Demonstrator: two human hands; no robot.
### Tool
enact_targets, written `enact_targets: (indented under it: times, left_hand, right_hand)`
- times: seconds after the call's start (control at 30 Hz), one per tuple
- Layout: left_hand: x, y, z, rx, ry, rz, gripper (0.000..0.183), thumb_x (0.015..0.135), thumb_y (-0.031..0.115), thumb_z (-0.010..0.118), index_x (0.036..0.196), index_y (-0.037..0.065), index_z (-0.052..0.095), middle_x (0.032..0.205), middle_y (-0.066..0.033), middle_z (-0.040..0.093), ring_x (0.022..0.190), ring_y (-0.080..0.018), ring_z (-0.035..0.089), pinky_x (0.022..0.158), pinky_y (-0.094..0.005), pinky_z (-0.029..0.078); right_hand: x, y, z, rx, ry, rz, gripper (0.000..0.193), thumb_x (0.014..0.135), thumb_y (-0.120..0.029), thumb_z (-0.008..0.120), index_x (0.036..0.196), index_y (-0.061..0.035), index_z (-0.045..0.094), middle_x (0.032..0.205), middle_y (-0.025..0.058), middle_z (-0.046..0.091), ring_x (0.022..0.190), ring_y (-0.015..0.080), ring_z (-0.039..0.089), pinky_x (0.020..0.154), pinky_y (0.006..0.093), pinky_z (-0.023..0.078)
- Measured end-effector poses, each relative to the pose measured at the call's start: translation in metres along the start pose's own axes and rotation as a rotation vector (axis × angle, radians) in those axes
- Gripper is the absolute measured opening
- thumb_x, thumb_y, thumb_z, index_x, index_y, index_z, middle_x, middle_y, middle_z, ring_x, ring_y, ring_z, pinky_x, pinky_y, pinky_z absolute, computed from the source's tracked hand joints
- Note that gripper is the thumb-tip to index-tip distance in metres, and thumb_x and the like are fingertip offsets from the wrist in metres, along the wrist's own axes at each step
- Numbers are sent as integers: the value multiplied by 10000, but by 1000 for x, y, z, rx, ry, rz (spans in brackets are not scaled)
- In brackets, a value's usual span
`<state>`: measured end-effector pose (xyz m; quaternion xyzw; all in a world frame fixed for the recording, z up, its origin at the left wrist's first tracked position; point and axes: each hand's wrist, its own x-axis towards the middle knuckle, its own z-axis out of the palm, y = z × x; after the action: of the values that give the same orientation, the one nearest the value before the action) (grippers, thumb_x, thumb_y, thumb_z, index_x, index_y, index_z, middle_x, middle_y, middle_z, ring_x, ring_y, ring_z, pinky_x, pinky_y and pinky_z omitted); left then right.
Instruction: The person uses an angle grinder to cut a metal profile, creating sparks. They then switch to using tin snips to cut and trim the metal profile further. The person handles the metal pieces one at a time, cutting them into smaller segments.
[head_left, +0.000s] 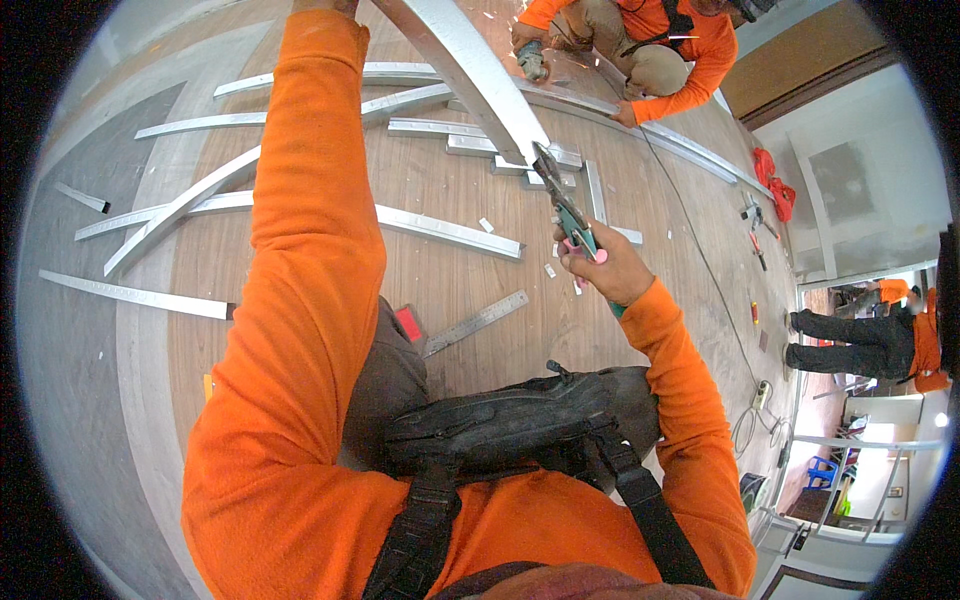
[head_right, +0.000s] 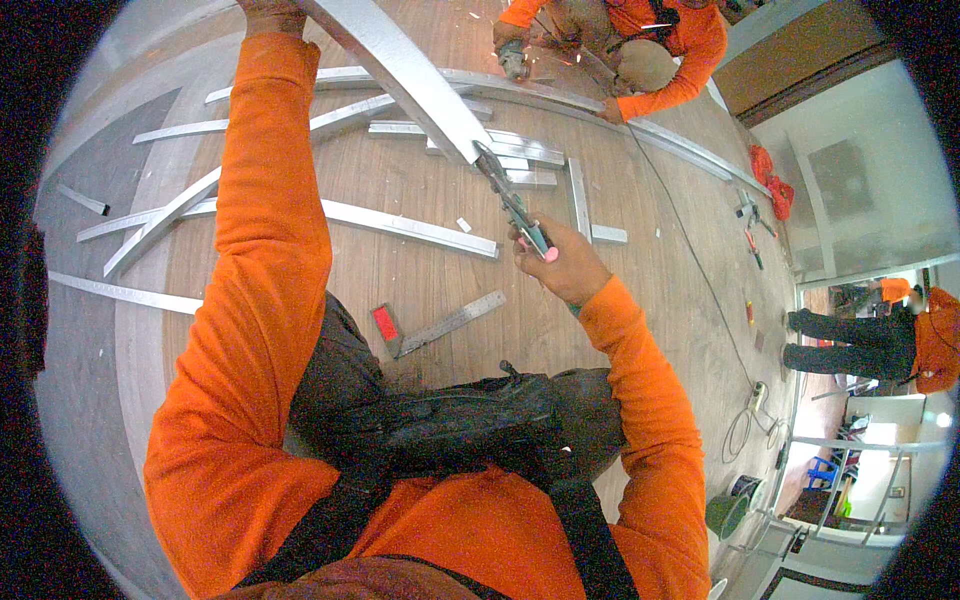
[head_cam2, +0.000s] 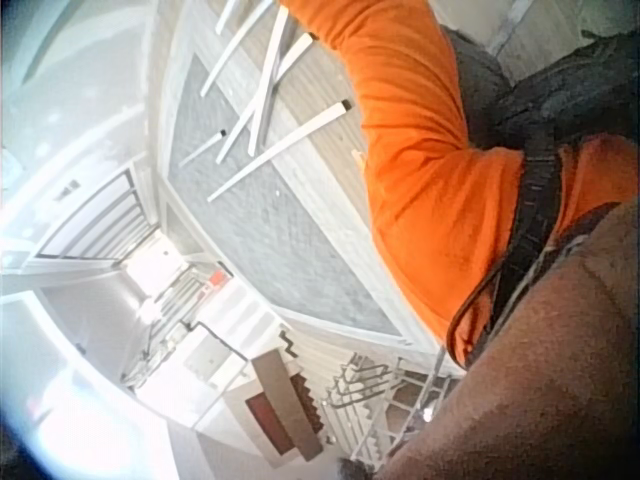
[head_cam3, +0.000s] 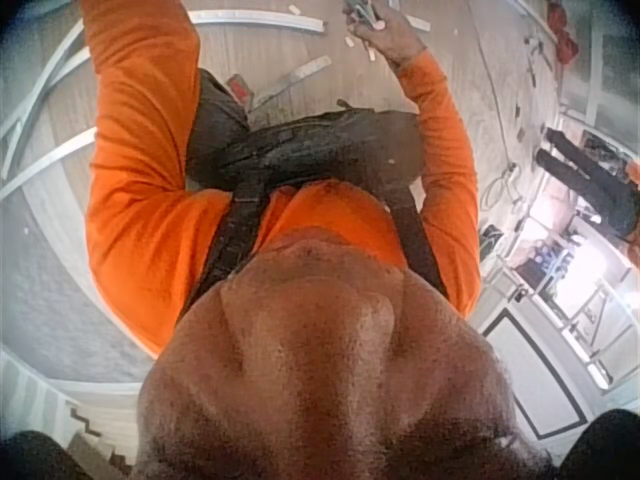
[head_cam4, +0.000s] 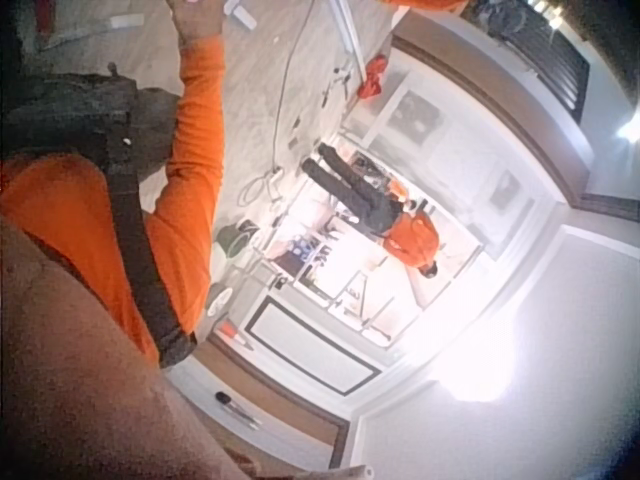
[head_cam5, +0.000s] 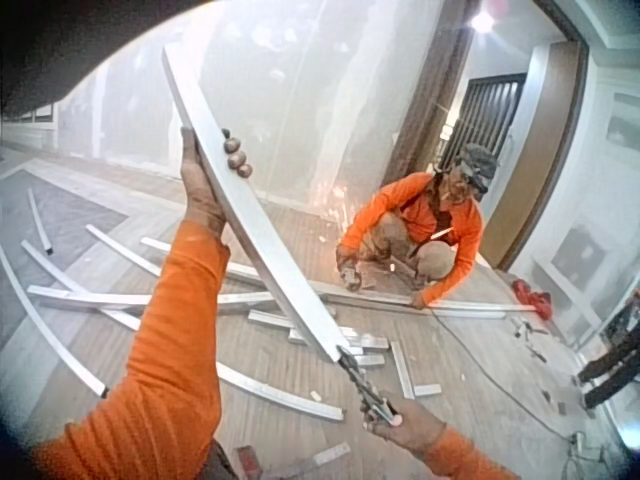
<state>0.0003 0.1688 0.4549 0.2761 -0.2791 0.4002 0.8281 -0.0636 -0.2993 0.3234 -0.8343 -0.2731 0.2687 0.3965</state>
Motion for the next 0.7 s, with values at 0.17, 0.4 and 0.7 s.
enact_targets:
  times: [0.17, 0.4, 0.7]
  left_hand:
    - [0, -3, 2, 15, 29, -18, 656, 937, 719, 488, 1048, 74, 508, 785, -48, 521, 598, -172, 508, 537, -346, 464]
    - [-1, -5, 3, 2, 34, -28, 659, 932, 721, 495, 1051, 73, 506, 787, -51, 524, 587, -175, 501, 533, -350, 460]
    - [-12, -5, 51, 151, -18, -40, 709, 915, 753, 490, 1065, 61, 506, 779, -47, 517, 566, -157, 532, 502, -331, 485]
  right_hand:
    - [0, 1, -1, 9, 2, 5, 363, 845, -138, 716, 1189, -57, 634, 999, 50, 667, 934, 162, 637, 858, 317, 521]
    - [1, 0, 0, -33, 23, -3, 371, 838, -126, 709, 1196, -66, 629, 1004, 59, 672, 942, 169, 639, 850, 320, 523]
    - [9, 15, 4, -298, 117, -199, 173, 873, -100, 668, 1028, -50, 608, 826, 31, 580, 646, 111, 567, 560, 277, 495]
